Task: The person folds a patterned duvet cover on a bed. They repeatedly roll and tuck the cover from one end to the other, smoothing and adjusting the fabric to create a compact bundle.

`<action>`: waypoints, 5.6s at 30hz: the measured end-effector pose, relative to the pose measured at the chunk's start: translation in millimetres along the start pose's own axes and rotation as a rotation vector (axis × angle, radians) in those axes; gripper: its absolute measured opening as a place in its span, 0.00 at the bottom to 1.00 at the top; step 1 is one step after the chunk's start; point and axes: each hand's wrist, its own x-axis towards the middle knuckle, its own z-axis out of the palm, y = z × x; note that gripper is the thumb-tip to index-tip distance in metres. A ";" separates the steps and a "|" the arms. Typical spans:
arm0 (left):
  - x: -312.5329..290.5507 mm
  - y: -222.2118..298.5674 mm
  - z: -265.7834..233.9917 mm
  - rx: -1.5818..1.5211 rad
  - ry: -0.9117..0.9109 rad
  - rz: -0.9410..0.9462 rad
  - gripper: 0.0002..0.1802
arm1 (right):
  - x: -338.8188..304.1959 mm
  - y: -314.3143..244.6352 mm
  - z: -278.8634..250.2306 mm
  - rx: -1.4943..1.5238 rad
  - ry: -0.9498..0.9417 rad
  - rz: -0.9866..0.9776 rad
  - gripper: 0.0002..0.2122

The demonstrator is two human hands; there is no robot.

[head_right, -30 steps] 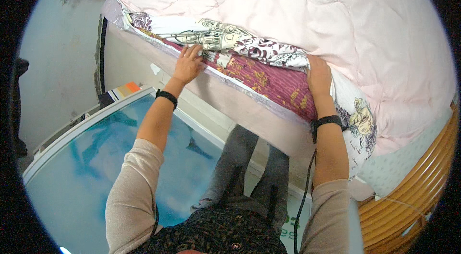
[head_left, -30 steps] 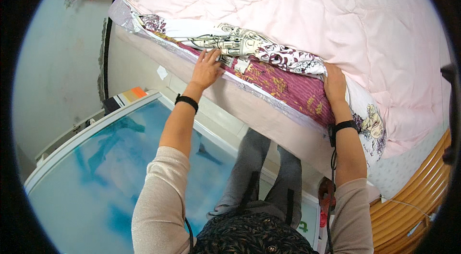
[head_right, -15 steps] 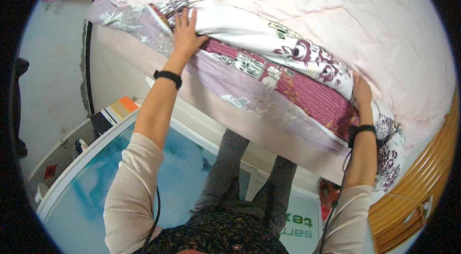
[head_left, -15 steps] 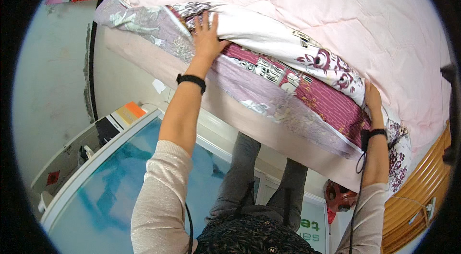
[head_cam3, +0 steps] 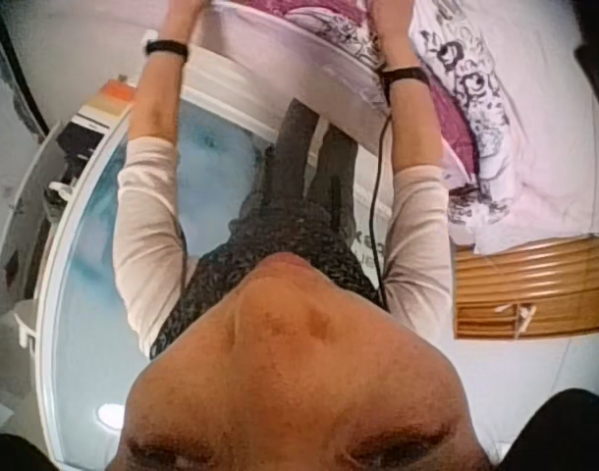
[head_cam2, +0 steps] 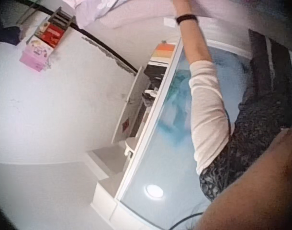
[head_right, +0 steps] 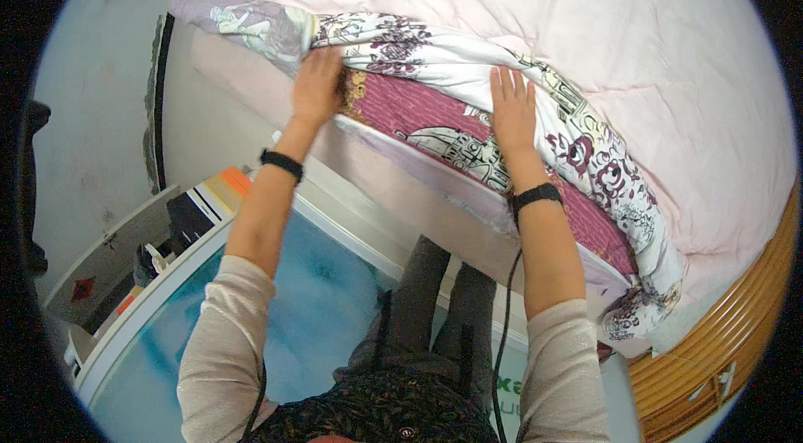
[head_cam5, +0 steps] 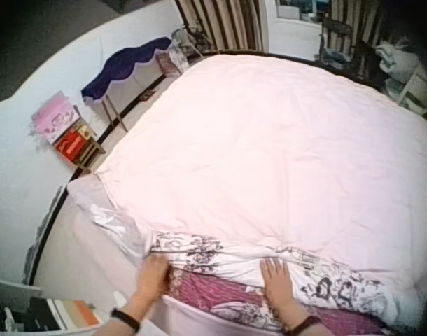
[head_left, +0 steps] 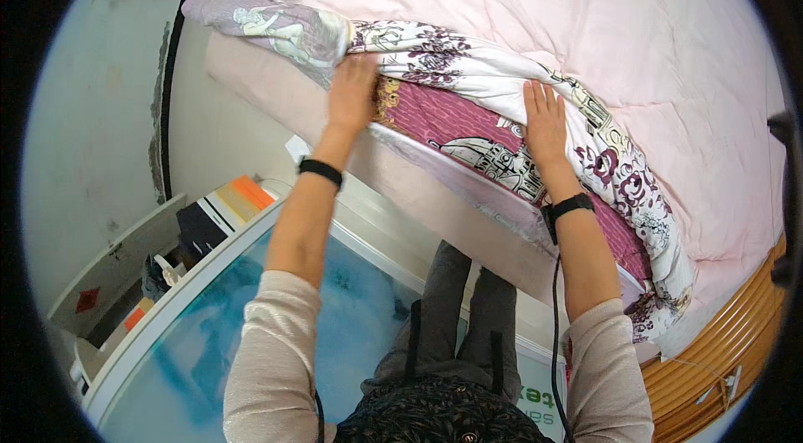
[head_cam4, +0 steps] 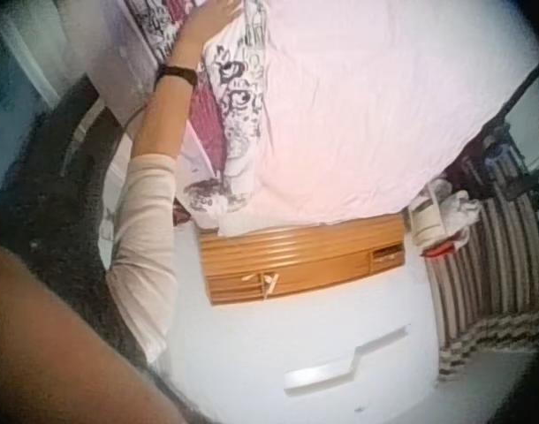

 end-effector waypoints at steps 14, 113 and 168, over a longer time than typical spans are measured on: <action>-65.3 -136.6 -1.3 -0.873 0.278 -1.150 0.24 | 40.9 32.4 -4.6 0.429 -0.053 0.233 0.14; 80.9 -268.7 -105.1 -1.833 0.354 -1.064 0.27 | 367.3 -340.9 -211.9 0.716 -0.834 -0.398 0.27; 166.6 -261.7 -153.4 -2.115 -0.439 -0.744 0.25 | 318.4 -345.3 -217.4 1.670 -0.085 0.462 0.28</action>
